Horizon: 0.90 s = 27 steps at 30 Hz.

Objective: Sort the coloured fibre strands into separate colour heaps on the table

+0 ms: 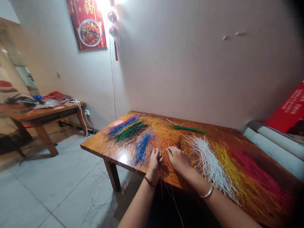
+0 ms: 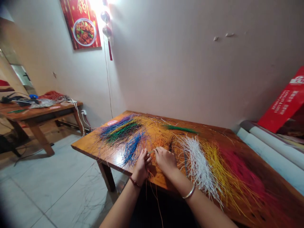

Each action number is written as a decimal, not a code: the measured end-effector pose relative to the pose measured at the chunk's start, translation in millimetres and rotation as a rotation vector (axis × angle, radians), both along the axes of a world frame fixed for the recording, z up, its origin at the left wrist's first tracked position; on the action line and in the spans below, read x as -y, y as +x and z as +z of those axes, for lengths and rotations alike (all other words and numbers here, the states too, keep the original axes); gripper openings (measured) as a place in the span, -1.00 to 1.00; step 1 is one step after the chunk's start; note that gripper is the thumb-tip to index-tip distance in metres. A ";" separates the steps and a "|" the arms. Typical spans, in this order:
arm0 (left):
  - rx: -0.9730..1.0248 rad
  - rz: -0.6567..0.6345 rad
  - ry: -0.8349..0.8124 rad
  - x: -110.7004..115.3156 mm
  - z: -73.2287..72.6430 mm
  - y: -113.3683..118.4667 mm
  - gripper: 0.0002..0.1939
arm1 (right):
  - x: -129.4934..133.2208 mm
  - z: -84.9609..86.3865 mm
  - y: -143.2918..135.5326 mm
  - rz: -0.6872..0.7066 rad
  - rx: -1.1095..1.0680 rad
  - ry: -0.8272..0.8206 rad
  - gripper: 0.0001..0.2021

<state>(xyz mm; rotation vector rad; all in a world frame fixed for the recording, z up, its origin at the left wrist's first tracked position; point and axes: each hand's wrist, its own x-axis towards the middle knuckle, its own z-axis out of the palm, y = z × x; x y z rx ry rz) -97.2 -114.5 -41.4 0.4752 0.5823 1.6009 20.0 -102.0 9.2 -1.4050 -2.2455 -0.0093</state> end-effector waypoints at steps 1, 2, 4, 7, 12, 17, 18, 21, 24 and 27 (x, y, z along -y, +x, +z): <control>0.015 -0.013 0.007 0.5 0.2 0.1 -0.49 | 0.0 -0.7 2.4 -0.011 0.019 -0.002 -0.65; 0.016 -0.020 0.009 0.8 0.3 0.8 -0.49 | -0.4 -0.7 5.7 -0.008 0.020 -0.011 -0.65; -0.012 -0.001 0.006 1.0 0.7 4.0 -0.48 | -1.4 2.1 15.0 0.027 -0.032 -0.040 -0.65; -0.086 0.075 0.003 0.7 1.4 10.3 -0.49 | -0.8 13.6 34.8 0.100 -0.193 -0.082 -0.64; -0.160 0.087 -0.016 0.5 0.1 15.7 -0.50 | 11.2 38.6 77.1 0.110 -0.344 -0.096 -0.63; -0.285 0.052 0.006 0.0 -1.2 18.6 -0.46 | 16.1 46.3 122.8 0.011 -0.469 -0.124 -0.58; -0.298 0.042 0.012 0.0 -1.0 19.4 -0.46 | 14.7 45.7 130.0 0.004 -0.511 -0.135 -0.57; -0.329 0.007 0.025 0.3 0.0 21.2 -0.46 | 9.4 44.1 143.6 0.017 -0.633 -0.163 -0.55; -0.358 0.012 0.038 0.1 0.5 20.4 -0.48 | 6.1 48.3 150.0 0.005 -0.767 -0.164 -0.54; -0.348 0.059 0.028 -1.5 0.8 17.1 -0.50 | 5.2 60.3 161.3 -0.049 -0.944 -0.120 -0.53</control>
